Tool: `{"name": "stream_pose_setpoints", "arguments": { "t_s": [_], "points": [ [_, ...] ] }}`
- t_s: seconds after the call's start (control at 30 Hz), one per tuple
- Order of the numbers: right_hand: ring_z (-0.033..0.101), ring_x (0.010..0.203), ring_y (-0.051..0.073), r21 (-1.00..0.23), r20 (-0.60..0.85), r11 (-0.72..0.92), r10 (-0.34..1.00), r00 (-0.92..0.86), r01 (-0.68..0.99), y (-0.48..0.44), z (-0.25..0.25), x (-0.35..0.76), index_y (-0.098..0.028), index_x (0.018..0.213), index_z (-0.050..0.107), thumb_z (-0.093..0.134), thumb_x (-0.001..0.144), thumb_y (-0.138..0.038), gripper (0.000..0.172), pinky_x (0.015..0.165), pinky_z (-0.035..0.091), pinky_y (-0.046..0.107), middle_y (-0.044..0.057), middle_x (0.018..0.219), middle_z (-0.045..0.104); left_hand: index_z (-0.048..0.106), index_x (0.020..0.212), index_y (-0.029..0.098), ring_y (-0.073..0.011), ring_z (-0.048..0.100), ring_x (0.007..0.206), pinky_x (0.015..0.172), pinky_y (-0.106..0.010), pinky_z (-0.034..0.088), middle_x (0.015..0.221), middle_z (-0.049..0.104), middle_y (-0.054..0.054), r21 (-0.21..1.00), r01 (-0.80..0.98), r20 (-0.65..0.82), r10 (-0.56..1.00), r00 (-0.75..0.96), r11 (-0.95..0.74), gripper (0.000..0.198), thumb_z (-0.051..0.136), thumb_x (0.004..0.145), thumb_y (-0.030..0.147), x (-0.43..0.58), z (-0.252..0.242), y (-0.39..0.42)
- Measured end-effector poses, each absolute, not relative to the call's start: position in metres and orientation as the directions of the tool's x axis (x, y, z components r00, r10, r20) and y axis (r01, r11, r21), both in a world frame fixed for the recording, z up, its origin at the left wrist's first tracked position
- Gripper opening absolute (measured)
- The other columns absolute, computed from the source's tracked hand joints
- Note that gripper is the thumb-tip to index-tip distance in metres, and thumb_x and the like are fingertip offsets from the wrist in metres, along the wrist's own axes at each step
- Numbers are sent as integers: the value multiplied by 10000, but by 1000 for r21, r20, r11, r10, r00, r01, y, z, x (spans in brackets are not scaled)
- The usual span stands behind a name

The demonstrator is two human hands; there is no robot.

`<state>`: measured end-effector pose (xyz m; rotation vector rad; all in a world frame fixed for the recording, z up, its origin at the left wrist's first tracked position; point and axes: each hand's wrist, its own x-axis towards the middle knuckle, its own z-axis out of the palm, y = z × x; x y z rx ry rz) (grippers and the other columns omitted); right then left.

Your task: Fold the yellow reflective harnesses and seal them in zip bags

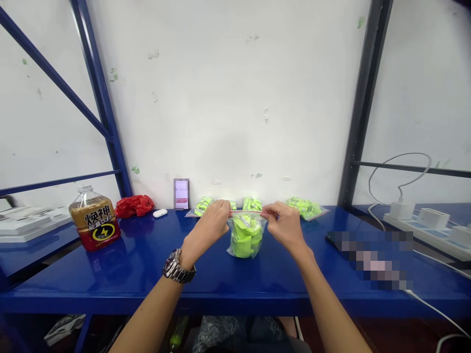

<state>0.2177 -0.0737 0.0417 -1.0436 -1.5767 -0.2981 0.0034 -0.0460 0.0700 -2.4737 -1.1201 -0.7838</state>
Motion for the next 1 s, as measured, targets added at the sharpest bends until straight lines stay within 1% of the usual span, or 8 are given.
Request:
{"name": "stream_pose_setpoints", "arguments": {
  "t_s": [0.1,0.23,0.37,0.5,0.6,0.67,0.83,1.0],
  "points": [
    [573,545,134,-377,874,568,480,77,731,-75,42,217,-182,655,647,565,699,-92,130,537,389,234,12,626,641,477,784,169,-180,530,792,705,-300,458,838,543,-52,-10,752,679,547,489,-659,319,381,645,-101,5,67,-45],
    [566,521,136,-429,841,515,528,120,742,-76,39,220,-185,673,625,550,678,-91,120,527,373,232,-11,560,605,496,789,173,-169,543,802,729,-300,469,837,562,-43,50,631,699,478,532,-774,199,418,782,-10,5,67,-46],
    [517,467,131,-452,821,493,556,130,743,-79,33,221,-188,677,612,536,697,-115,108,508,364,235,-34,478,537,478,786,171,-146,541,739,681,-270,473,788,544,-23,120,612,691,509,514,-782,271,385,707,-71,2,63,-47],
    [596,714,196,-312,831,510,556,-31,802,-97,41,218,-208,874,674,575,761,-211,150,668,439,304,28,723,652,484,770,168,-151,515,753,681,-274,457,794,516,-30,70,647,783,444,436,-759,249,375,752,-56,3,57,-55],
    [559,1005,285,-170,771,505,603,-205,847,-119,50,210,-269,1137,624,680,719,-409,445,796,445,391,75,1095,635,529,833,166,-142,520,785,722,-271,455,831,534,-35,47,545,793,363,489,-837,202,391,861,21,7,52,-74],
    [566,1013,277,-124,691,526,654,-307,841,-133,49,204,-320,1243,558,689,717,-438,555,763,456,366,62,1173,610,550,907,176,-130,534,808,744,-256,462,873,552,-34,94,454,777,350,523,-886,192,399,898,58,9,48,-89],
    [591,912,231,-48,645,382,717,-263,923,-140,20,220,-344,1245,533,582,819,-251,439,665,446,304,44,1128,626,511,1166,216,-141,561,888,830,-282,474,1043,571,-59,259,449,749,471,465,-855,246,484,924,185,-2,23,-113],
    [549,969,290,-57,689,154,721,-73,986,-87,-7,283,-225,1166,555,560,806,-209,361,766,445,383,116,1123,581,557,980,209,-179,559,946,859,-328,463,1008,581,-59,365,571,614,651,446,-735,130,436,947,245,-22,-9,-113]
  ]
}}
